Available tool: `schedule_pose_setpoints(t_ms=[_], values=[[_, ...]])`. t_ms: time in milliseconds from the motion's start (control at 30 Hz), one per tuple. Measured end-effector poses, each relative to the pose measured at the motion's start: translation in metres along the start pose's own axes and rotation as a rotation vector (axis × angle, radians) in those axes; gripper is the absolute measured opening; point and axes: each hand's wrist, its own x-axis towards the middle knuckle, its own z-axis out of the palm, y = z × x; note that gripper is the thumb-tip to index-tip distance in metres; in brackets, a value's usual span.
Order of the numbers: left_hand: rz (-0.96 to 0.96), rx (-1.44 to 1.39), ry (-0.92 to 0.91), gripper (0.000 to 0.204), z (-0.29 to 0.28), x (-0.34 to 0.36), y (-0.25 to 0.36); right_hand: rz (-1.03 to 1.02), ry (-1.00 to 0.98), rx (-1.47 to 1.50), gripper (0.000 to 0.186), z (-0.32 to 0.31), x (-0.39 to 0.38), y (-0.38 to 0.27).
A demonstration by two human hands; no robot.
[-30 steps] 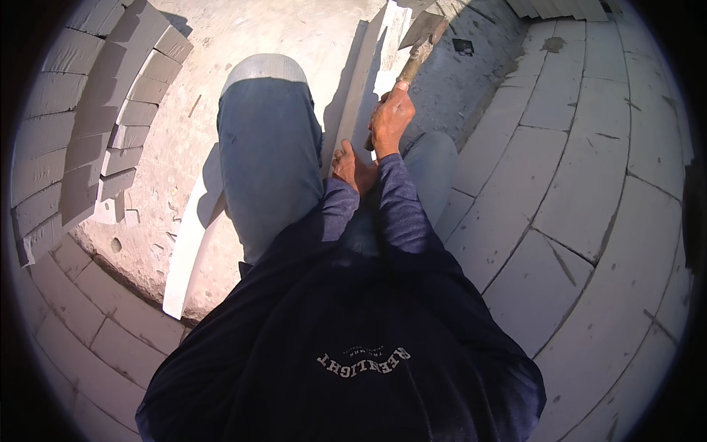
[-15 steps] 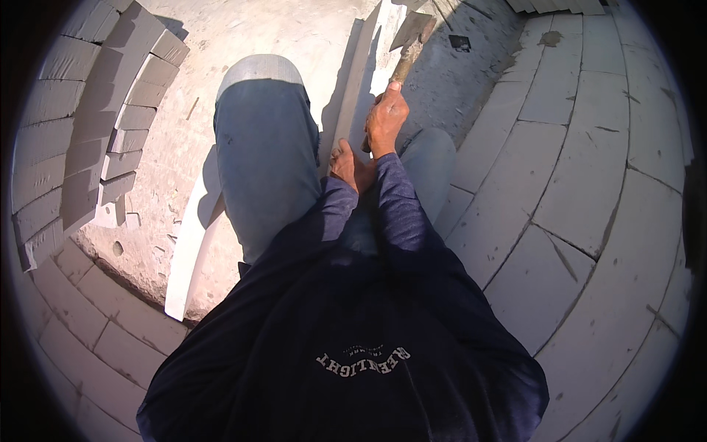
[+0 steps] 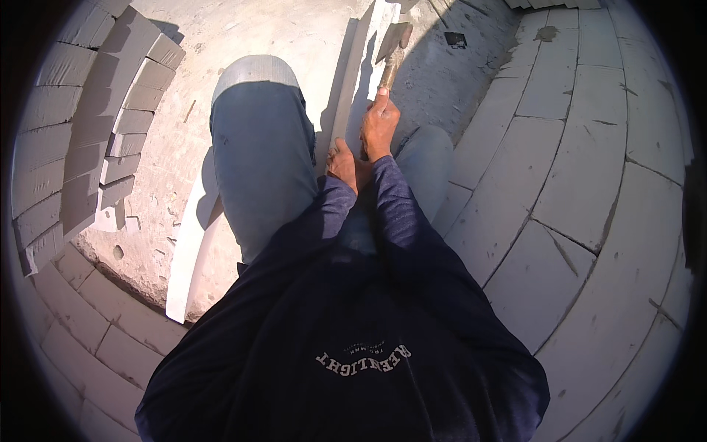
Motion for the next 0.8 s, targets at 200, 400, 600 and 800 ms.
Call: schedule_pose_setpoints(t_ms=[200,400,600,800], values=[[-0.014,0.029,-0.013,0.082,-0.018,-0.014,0.019,0.452,-0.176,0.166,0.061,-0.031,0.01,-0.067],[-0.012,0.03,0.012,0.08,-0.021,-0.015,0.02,0.085,-0.018,0.242,0.063,-0.027,0.003,-0.044],[-0.003,0.041,0.014,0.074,-0.02,-0.016,0.026,0.605,-0.143,0.263,0.066,-0.036,0.023,-0.044],[0.003,0.022,0.017,0.073,-0.029,-0.021,0.025,0.389,-0.085,0.416,0.061,-0.048,0.006,-0.082]])
